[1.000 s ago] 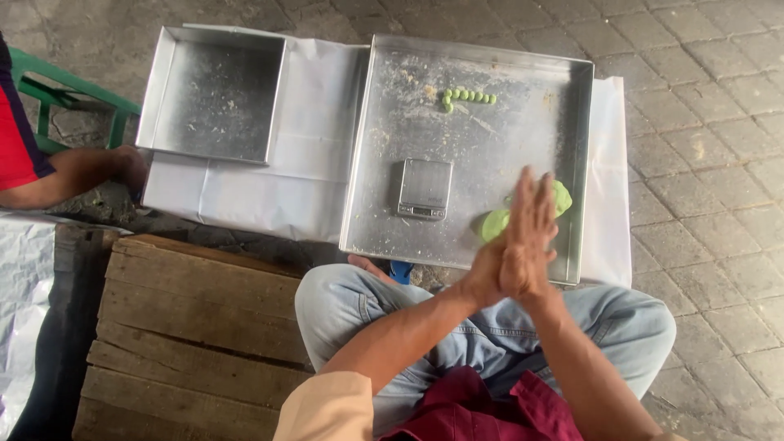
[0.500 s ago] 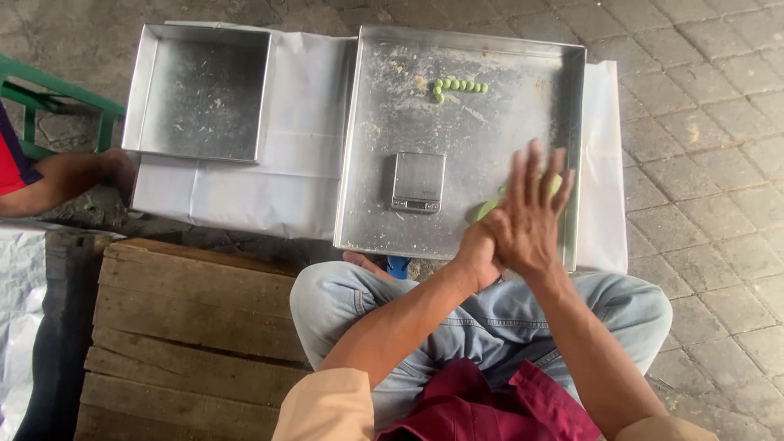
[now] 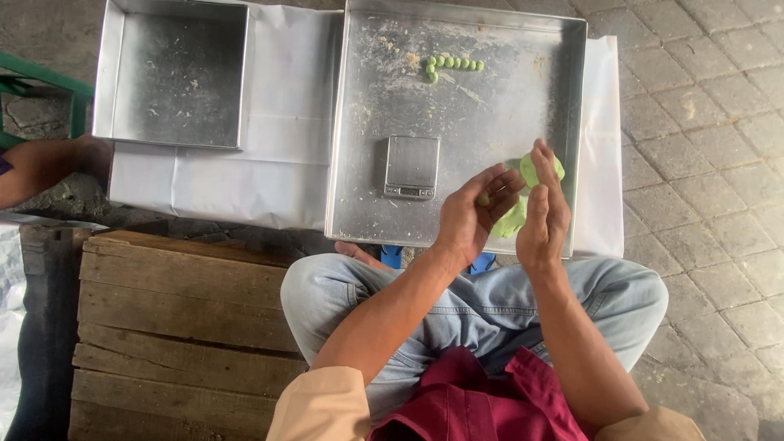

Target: Shaping small pieces of green dough into ridged cylinders using a manual tool

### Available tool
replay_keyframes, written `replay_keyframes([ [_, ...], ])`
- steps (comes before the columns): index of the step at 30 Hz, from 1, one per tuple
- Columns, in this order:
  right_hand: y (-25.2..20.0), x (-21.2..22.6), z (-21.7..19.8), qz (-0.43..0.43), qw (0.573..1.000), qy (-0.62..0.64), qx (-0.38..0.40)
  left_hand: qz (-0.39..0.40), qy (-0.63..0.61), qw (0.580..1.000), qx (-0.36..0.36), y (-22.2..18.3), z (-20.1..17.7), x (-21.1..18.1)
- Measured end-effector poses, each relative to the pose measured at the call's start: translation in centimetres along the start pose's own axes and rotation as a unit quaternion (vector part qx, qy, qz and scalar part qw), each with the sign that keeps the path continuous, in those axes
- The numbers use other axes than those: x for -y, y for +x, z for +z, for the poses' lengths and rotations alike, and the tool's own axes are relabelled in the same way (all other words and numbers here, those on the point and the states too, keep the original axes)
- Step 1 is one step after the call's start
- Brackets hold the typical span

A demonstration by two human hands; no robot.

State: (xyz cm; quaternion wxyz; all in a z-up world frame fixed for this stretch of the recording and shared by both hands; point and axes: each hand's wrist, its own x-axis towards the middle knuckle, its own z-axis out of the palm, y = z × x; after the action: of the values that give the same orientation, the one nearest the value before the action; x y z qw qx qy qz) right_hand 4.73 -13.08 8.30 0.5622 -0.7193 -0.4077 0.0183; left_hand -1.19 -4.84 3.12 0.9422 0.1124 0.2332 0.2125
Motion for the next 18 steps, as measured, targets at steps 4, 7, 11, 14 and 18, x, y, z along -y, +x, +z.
replay_keyframes([
  [4,1.0,-0.6,0.8,-0.013,0.998,-0.052,0.035,-0.031,0.087,0.996,0.006,-5.4,7.2,-2.7],
  [7,0.5,-0.7,1.9,-0.029,0.983,-0.153,0.098,0.001,0.132,0.99,-0.054,-8.3,10.7,-4.3],
  [11,0.2,1.6,2.1,-0.054,0.98,-0.119,0.149,0.041,0.199,0.979,0.022,-9.2,10.2,-4.5],
  [14,2.1,0.3,0.8,-0.096,0.974,-0.15,0.143,0.01,0.075,0.997,0.005,-4.9,5.2,0.8],
  [18,-1.1,-1.0,2.7,-0.186,0.943,-0.22,0.163,0.018,0.068,0.996,0.06,-5.5,7.3,-4.8],
])
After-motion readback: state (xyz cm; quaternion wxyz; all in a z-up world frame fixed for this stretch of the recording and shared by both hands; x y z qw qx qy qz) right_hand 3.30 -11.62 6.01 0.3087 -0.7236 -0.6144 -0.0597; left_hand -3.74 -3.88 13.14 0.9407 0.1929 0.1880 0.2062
